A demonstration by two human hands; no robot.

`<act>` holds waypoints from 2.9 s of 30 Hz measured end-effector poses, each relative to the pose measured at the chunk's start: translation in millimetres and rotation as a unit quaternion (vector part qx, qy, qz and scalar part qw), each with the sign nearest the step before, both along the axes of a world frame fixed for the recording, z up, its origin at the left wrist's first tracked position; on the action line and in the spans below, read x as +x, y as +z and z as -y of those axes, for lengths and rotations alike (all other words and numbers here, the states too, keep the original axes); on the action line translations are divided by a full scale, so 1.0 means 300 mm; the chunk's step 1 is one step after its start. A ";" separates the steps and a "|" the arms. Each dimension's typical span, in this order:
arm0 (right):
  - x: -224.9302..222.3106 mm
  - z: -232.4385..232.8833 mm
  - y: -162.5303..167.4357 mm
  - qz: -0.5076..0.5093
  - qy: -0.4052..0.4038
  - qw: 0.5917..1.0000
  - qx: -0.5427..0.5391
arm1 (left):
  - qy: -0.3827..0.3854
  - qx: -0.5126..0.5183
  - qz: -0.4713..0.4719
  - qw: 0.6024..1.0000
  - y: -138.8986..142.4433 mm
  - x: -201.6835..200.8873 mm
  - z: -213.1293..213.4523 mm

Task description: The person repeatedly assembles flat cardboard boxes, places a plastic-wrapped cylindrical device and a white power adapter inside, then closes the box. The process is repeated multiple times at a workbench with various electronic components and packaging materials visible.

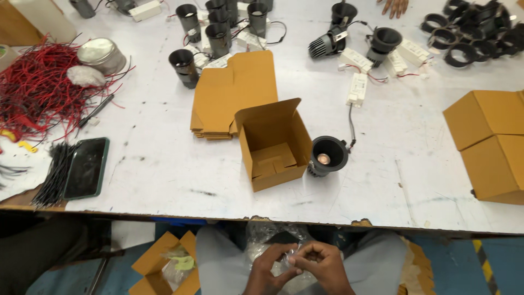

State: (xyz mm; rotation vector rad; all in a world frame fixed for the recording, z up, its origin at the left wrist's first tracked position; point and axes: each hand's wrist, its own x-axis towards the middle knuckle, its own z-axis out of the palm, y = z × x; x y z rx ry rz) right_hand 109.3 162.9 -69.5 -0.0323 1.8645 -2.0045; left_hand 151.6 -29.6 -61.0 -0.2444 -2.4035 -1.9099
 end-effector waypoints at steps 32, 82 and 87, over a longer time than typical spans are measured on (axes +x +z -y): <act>-0.055 -0.068 0.227 -0.108 -0.140 0.982 0.063 | 0.235 0.405 -0.032 0.883 0.286 -0.212 0.022; -0.030 -0.121 0.141 -0.030 -0.042 0.896 -0.441 | -0.097 0.551 0.215 0.800 0.233 -0.225 -0.093; -0.064 -0.080 0.276 0.087 -0.209 0.897 -0.381 | -0.154 0.487 0.212 0.834 0.234 -0.250 -0.104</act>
